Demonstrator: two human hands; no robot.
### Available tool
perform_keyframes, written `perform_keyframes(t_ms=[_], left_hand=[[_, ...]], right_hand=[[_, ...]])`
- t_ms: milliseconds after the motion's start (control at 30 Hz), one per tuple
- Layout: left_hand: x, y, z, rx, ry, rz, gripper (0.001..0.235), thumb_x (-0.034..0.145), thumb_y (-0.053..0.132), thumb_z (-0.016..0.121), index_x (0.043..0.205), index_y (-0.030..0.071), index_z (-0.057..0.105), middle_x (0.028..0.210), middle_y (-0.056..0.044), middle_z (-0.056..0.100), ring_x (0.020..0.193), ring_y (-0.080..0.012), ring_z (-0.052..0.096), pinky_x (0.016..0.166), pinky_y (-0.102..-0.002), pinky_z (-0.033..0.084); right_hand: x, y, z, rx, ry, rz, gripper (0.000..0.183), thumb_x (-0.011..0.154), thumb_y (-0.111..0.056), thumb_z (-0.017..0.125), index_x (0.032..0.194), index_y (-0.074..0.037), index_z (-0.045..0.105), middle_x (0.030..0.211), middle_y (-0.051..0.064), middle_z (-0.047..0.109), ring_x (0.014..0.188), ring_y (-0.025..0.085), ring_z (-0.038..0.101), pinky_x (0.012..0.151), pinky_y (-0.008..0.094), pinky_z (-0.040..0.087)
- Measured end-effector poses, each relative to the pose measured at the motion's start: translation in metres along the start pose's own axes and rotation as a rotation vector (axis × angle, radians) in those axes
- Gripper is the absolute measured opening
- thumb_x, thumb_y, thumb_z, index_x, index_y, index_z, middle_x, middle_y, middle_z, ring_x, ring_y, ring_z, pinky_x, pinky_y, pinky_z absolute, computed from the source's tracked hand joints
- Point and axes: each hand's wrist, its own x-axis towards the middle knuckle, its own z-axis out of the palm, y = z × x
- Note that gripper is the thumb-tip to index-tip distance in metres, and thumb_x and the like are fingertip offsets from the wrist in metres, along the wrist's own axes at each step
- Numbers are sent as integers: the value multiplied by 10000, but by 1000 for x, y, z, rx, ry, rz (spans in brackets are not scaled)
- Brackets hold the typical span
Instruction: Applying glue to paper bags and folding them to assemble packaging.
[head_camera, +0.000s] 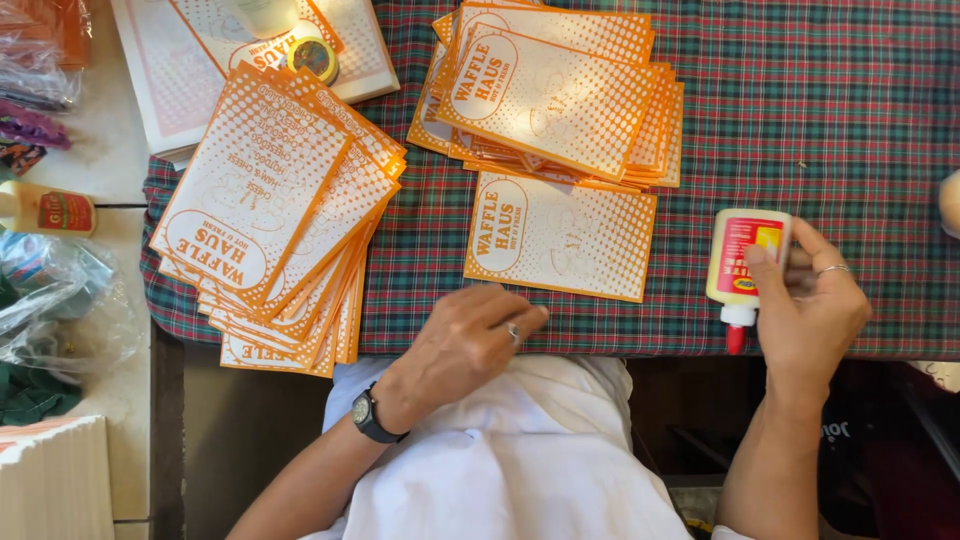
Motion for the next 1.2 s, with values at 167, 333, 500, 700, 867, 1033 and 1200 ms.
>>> perform_keyframes(t_ms=[167, 333, 500, 700, 867, 1033, 1200], left_hand=[[-1, -9, -12, 247, 27, -81, 89, 1033, 24, 610, 1088, -15, 668, 1156, -169, 657, 957, -334, 626, 816, -433, 508], [-5, -23, -8, 299, -30, -92, 167, 1042, 39, 584, 1165, -12, 684, 1316, -154, 655, 1279, -382, 595, 1040, -477, 475], [-5, -29, -7, 315, -38, -95, 200, 1028, -18, 549, 1175, 3, 682, 1327, -165, 663, 1308, -385, 593, 1093, -487, 453], [1, -28, 0, 374, 50, -163, 113, 979, 69, 692, 1034, 70, 791, 1142, -166, 768, 1216, -341, 674, 1059, -506, 482], [-1, -30, 2, 436, 46, -165, 117, 988, 129, 700, 1042, 92, 796, 1152, -160, 771, 1228, -314, 672, 1049, -507, 475], [-1, -32, 2, 453, 28, -147, 118, 988, 143, 703, 1046, 108, 798, 1155, -163, 769, 1230, -311, 669, 1040, -522, 475], [-4, -35, 3, 396, 21, -141, 158, 949, 128, 728, 1087, 143, 802, 1181, -192, 759, 1252, -372, 657, 1090, -583, 451]], right_hand=[[-7, -32, 1, -329, 115, -513, 263, 980, 101, 974, 1177, 148, 807, 1201, 239, 637, 1130, 407, 569, 918, 516, 516], [-13, -75, 23, 119, -362, -761, 154, 912, 103, 738, 1058, 58, 719, 1194, 247, 707, 1198, 453, 685, 1080, 525, 579], [-17, -62, 33, 59, -400, -748, 190, 925, 98, 735, 1107, 50, 717, 1288, 235, 692, 1265, 439, 666, 1093, 516, 566], [-19, -76, 36, 41, -322, -635, 131, 884, 83, 756, 981, 3, 793, 1145, 199, 775, 1171, 449, 709, 950, 505, 587], [-20, -76, 37, 34, -312, -636, 126, 891, 75, 761, 990, 5, 796, 1141, 202, 777, 1168, 435, 715, 950, 484, 588], [-20, -74, 38, 16, -311, -628, 142, 878, 80, 772, 993, 0, 801, 1136, 203, 777, 1166, 421, 717, 948, 480, 595], [-13, -78, 38, 14, -326, -595, 117, 871, 36, 797, 975, -16, 804, 1087, 164, 783, 1130, 398, 728, 931, 466, 598]])
